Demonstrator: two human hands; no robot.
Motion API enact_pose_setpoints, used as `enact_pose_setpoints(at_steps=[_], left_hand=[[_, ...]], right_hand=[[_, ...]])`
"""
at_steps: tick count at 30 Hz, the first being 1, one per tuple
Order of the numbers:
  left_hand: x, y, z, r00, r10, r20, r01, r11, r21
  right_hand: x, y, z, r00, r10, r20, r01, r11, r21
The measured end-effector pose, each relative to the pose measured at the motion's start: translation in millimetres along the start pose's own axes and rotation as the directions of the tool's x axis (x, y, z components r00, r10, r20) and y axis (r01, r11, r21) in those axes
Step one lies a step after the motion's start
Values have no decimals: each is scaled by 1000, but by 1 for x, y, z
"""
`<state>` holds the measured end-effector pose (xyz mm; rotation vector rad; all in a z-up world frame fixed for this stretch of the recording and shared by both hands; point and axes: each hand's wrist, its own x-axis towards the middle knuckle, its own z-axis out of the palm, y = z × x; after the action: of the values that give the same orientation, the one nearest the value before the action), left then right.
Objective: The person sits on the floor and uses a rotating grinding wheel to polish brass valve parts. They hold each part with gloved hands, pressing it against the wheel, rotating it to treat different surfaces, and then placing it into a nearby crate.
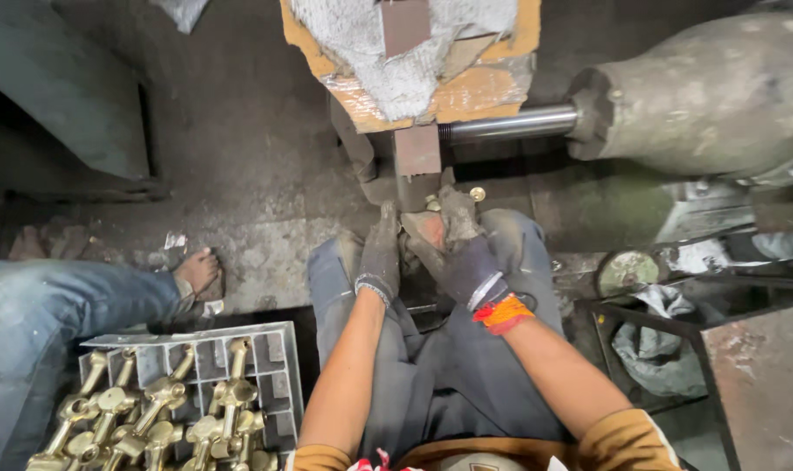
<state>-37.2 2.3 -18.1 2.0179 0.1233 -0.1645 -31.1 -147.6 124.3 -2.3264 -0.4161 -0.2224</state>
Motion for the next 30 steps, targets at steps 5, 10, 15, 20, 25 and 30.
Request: enact_pose_setpoints(at_steps=[5,10,15,20,25,30], left_hand=[[-13,46,-19,835,-450,315,520,464,-717],[-32,41,-38,861,-380,337,505,573,-646],[-34,11,-44,851,524,-40,-484,809,333],[-47,41,-50,992,66,110,-42,978,-206],[-58,90,-58,985,49,164,-8,970,-244],[-61,101,-42,967,224,125,-203,966,-158]], right_hand=[[-22,-17,-41,943,38,-331,-56,997,-45],[-97,90,-123,838,22,-546,-208,937,-281],[-217,219,-202,771,124,-624,-533,662,-527],[-367,226,-229,425,565,-707,-897,366,-247],[-345,204,-248,462,501,-731,-814,567,-126],[-210,141,-229,732,235,-640,-410,902,-137]])
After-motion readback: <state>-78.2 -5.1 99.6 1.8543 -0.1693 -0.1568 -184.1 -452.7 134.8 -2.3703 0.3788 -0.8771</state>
